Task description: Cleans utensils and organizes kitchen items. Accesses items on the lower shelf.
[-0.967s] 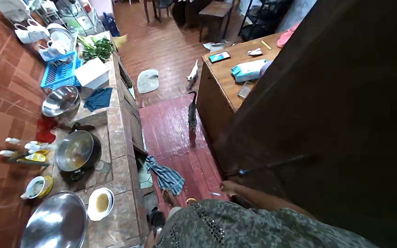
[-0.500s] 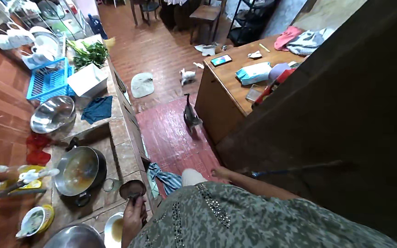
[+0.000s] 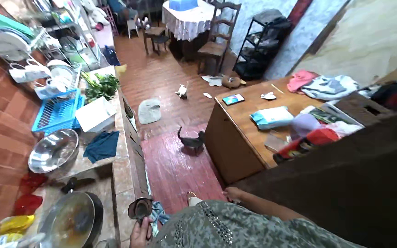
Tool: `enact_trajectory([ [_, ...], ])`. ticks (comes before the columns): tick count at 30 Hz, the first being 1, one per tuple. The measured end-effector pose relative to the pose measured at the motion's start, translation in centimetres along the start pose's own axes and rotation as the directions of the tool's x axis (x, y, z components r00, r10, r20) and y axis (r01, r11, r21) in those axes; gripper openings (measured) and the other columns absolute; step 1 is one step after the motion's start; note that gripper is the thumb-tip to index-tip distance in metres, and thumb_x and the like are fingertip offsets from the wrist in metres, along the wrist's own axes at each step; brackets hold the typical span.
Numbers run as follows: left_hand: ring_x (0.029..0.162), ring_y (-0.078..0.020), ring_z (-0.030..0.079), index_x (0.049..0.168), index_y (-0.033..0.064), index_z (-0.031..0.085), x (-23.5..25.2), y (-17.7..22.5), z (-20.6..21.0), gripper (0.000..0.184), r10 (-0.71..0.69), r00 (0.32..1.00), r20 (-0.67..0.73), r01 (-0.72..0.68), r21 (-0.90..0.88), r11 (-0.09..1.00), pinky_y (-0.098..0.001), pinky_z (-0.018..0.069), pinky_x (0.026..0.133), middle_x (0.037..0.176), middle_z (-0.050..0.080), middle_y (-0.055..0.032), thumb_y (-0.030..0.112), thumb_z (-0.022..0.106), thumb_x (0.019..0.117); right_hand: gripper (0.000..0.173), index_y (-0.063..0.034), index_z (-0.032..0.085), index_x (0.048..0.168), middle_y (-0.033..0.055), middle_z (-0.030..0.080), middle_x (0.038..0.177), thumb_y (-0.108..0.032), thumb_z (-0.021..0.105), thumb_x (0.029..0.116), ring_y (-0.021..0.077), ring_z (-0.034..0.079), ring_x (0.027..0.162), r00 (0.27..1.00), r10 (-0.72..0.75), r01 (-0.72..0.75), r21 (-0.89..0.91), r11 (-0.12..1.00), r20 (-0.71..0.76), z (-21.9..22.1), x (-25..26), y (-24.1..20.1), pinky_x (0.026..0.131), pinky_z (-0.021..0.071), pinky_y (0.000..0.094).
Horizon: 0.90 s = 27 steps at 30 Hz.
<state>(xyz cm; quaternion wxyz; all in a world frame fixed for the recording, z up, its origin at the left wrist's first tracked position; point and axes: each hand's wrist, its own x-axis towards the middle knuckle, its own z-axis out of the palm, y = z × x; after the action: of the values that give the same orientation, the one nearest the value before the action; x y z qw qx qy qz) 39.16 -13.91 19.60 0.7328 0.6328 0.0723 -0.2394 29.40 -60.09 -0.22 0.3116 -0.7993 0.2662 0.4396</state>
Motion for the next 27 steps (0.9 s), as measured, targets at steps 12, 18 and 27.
enact_trajectory([
  [12,0.058,-0.0084,0.050,0.120,0.0028,0.057,22.9,7.5,11.8,0.030,-0.196,0.937,0.287,0.242,-0.133,0.961,-0.0260,0.0488,0.057,0.070,0.052,0.0030,0.020,0.034,0.1109,0.043,-0.0081,0.050,0.145,0.0101,0.068,0.118,-0.031,0.049,0.1078,0.0192,0.069,0.086,0.737,-0.675,0.509,0.687,0.518,-0.037,-19.3,0.5,-25.2,0.075,0.0596,0.0385],
  [18,0.058,-0.0078,0.053,0.115,0.0054,0.060,32.6,10.6,14.3,0.031,-0.244,0.843,0.480,0.296,-0.035,0.954,-0.0238,0.0482,0.055,0.072,0.058,0.0011,0.023,0.036,0.1107,0.073,-0.0219,0.032,0.159,0.0128,0.064,0.127,-0.025,0.068,0.0952,0.0202,0.068,0.081,0.534,-0.846,0.600,0.710,0.369,-0.011,-28.0,2.5,-35.2,0.063,0.0581,0.0363],
  [27,0.070,-0.0069,0.065,0.127,0.0013,0.052,49.4,18.9,10.2,0.027,-0.267,0.783,0.561,0.139,0.260,0.956,-0.0233,0.0566,0.067,0.083,0.067,-0.0009,0.019,0.042,0.1087,0.032,-0.0057,0.056,0.130,0.0106,0.068,0.107,-0.007,0.062,0.0987,0.0177,0.066,0.072,0.569,-0.813,0.685,0.617,0.388,-0.121,-37.2,11.1,-47.4,0.057,0.0565,0.0350],
])
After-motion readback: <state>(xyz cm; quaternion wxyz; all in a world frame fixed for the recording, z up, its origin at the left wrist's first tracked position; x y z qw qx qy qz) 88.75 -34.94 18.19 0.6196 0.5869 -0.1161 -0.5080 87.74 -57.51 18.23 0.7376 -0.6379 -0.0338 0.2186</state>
